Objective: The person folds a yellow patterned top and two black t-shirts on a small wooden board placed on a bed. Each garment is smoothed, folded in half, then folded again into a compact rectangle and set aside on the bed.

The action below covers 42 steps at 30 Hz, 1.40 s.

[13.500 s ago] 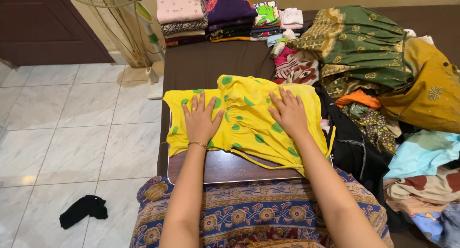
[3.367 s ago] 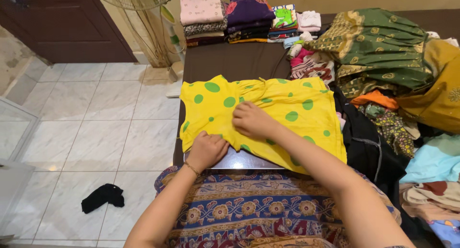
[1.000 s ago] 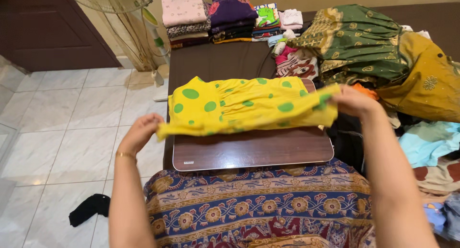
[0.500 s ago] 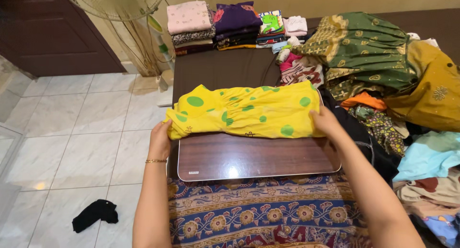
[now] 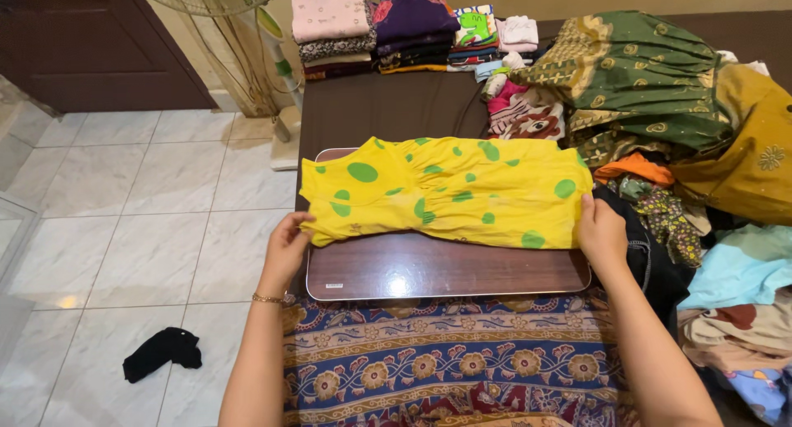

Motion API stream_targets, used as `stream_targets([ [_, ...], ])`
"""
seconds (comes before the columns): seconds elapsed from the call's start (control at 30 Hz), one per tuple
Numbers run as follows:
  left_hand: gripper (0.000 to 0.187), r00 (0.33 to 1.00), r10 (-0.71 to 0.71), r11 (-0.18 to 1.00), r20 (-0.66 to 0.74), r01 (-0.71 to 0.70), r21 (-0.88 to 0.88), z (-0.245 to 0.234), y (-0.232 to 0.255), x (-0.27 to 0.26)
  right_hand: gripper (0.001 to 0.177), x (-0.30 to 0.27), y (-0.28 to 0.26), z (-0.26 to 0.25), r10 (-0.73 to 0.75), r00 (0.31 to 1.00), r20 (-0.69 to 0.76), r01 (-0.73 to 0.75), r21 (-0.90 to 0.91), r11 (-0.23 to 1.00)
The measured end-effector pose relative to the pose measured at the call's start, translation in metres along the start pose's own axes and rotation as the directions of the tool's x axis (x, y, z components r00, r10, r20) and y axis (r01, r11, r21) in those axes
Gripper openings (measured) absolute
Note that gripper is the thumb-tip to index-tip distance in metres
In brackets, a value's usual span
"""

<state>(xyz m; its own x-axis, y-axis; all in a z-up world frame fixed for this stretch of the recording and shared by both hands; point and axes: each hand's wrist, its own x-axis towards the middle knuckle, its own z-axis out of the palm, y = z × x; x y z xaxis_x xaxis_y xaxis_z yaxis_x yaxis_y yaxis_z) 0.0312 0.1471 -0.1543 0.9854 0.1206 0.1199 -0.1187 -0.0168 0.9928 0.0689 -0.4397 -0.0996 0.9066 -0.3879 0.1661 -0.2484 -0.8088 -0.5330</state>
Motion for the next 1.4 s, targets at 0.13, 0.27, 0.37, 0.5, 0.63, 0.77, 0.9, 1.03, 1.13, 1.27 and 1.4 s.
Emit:
stream_targets([
  [0.13,0.017,0.970,-0.114,0.988,-0.215,0.134,0.080,-0.020,0.000,0.000,0.048,0.000,0.000,-0.001,-0.080,0.996,0.024,0.082,-0.101,0.991],
  [0.27,0.023,0.943,-0.138,0.769,-0.302,0.294,0.568,-0.011,0.037,-0.009,0.038,-0.007,-0.013,-0.004,-0.085,0.990,0.110,0.112,-0.259,0.959],
  [0.37,0.027,0.928,0.210,0.489,-0.309,0.174,0.855,0.034,0.075,-0.018,0.045,-0.011,-0.038,-0.005,-0.206,0.979,0.001,0.195,-0.321,0.927],
  [0.5,0.032,0.889,0.448,0.351,0.092,-0.270,0.897,0.123,0.101,-0.027,0.049,-0.023,-0.095,0.025,-0.462,0.879,-0.121,0.392,-0.368,0.843],
  [0.63,0.042,0.880,0.326,0.333,0.345,-0.448,0.830,0.185,0.101,-0.016,0.059,-0.042,-0.131,0.063,-0.649,0.756,0.083,0.650,-0.208,0.731],
  [0.77,0.057,0.903,0.226,0.308,0.366,-0.423,0.852,0.189,0.086,-0.007,0.063,-0.032,-0.113,0.069,-0.697,0.676,0.240,0.729,-0.081,0.680],
  [0.9,0.070,0.923,0.187,0.263,0.336,-0.376,0.888,0.167,0.073,-0.006,0.066,0.006,-0.068,0.040,-0.600,0.767,0.227,0.640,-0.206,0.740],
  [1.03,0.051,0.920,0.285,0.343,0.269,-0.360,0.868,0.154,0.060,-0.007,0.059,0.023,-0.044,0.034,-0.519,0.819,0.245,0.567,-0.200,0.799],
  [1.13,0.037,0.928,0.324,0.444,0.184,-0.321,0.837,0.157,0.053,0.007,0.047,0.031,-0.051,0.041,-0.620,0.775,0.125,0.632,-0.185,0.753],
  [1.27,0.036,0.962,0.201,0.507,0.184,-0.263,0.821,0.166,0.054,0.040,0.048,0.045,-0.083,0.037,-0.665,0.730,0.156,0.683,-0.150,0.715],
  [1.4,0.027,0.954,0.112,0.600,0.277,-0.287,0.746,0.164,0.067,0.065,0.030,0.067,-0.115,0.009,-0.510,0.801,0.313,0.597,-0.373,0.710],
])
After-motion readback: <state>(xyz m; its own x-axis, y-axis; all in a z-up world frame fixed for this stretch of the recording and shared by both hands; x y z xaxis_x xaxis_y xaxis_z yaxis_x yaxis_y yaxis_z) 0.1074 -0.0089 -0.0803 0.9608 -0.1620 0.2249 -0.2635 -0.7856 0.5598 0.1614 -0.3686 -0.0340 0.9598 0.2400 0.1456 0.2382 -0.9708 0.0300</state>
